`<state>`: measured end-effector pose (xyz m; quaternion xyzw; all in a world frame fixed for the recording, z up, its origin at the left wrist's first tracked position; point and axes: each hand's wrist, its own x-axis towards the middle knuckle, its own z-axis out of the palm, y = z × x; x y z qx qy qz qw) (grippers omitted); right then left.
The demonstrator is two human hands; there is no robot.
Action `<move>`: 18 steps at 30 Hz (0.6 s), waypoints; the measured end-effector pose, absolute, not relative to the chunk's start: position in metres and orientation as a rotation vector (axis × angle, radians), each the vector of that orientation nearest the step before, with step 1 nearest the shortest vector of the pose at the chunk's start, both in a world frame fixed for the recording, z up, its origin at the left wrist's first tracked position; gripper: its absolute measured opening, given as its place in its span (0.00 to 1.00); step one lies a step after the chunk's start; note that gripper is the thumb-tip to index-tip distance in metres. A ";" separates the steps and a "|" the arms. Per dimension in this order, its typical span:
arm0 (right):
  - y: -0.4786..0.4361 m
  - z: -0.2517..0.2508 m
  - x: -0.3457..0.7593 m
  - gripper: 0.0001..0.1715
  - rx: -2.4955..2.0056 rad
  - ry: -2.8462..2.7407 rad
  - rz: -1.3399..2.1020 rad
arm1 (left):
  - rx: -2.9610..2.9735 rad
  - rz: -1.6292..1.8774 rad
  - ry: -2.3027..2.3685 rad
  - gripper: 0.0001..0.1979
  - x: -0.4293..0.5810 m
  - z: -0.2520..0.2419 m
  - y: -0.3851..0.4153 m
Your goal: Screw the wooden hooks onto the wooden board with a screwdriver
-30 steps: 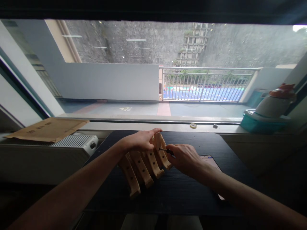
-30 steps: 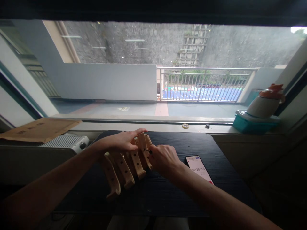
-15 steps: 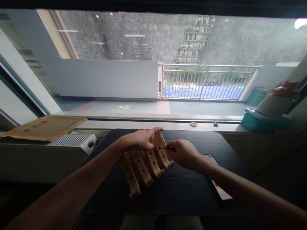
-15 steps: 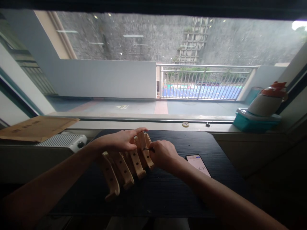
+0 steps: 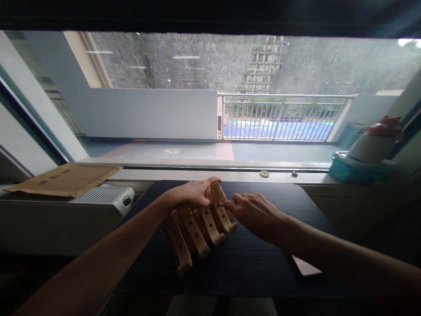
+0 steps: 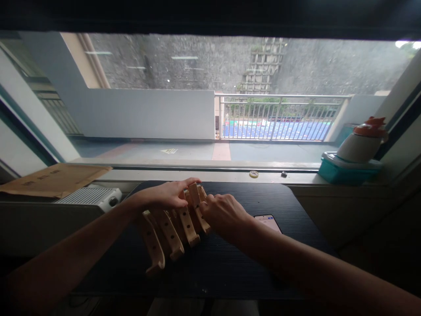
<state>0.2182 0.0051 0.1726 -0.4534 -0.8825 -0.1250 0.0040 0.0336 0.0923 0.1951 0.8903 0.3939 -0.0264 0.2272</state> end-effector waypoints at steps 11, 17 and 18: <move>0.015 0.153 0.215 0.11 -1.519 -2.594 -0.250 | 2.449 -0.104 1.080 0.40 0.031 0.192 0.103; 0.012 0.157 0.205 0.15 -1.876 -2.355 -0.012 | 2.458 -0.091 1.097 0.40 0.031 0.191 0.100; 0.011 0.160 0.205 0.14 -1.874 -2.379 -0.012 | 2.457 -0.087 1.097 0.40 0.031 0.191 0.100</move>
